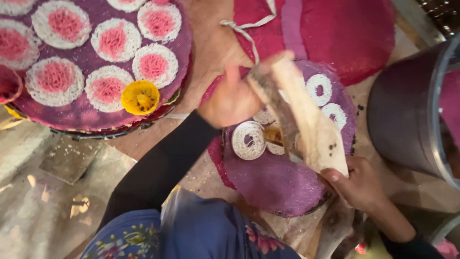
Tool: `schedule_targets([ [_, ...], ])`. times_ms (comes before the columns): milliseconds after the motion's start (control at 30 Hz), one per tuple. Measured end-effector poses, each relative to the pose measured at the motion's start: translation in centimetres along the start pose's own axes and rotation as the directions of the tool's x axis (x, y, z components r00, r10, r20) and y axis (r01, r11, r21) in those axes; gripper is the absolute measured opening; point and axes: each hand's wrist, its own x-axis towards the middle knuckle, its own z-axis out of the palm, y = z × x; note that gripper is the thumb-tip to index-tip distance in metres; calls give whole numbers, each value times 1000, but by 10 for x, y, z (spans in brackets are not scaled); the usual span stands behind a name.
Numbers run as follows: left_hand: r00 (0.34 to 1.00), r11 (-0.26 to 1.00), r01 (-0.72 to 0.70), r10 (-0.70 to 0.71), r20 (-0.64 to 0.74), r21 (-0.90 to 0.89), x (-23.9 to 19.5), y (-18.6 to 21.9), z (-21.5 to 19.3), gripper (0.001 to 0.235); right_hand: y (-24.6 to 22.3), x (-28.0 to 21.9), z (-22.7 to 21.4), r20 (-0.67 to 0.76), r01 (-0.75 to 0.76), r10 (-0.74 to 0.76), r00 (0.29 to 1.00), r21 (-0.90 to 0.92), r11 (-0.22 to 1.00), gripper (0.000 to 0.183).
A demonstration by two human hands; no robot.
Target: The person prepares traditional kue putu mayang by using a wooden press tool to extrude white and pink rice flour dough into lacy circular patterns onto purple bases on a tray.
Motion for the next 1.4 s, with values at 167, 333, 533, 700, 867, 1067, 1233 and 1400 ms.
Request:
schedule_targets([
  [167,978,401,-172,-37,204,900,-11,-11,40,41,-4,1,15,36,284,-360,932,544,790,69],
  [333,882,364,-259,468,65,895,-30,-23,52,38,-72,27,51,-176,731,-728,663,364,578,56],
  [533,860,555,-124,474,-190,823,-58,-29,49,46,-117,41,108,-153,785,-875,459,-392,480,34],
  [700,846,619,-92,462,-267,780,-65,-38,41,50,-108,46,119,-62,775,-821,568,-297,558,27],
  [867,837,650,-73,452,-307,757,-66,-41,39,55,-91,40,118,-61,435,-459,886,-232,870,39],
  [1067,849,693,-77,422,-317,717,-63,-44,41,58,-92,38,128,-294,645,-657,694,-152,749,80],
  [1233,862,704,-68,398,-313,707,-66,-50,41,56,-95,43,138,-259,599,-615,745,-145,787,74],
  [1400,830,658,-55,449,-332,751,-71,-47,45,61,-69,45,103,-290,671,-789,541,-417,613,72],
])
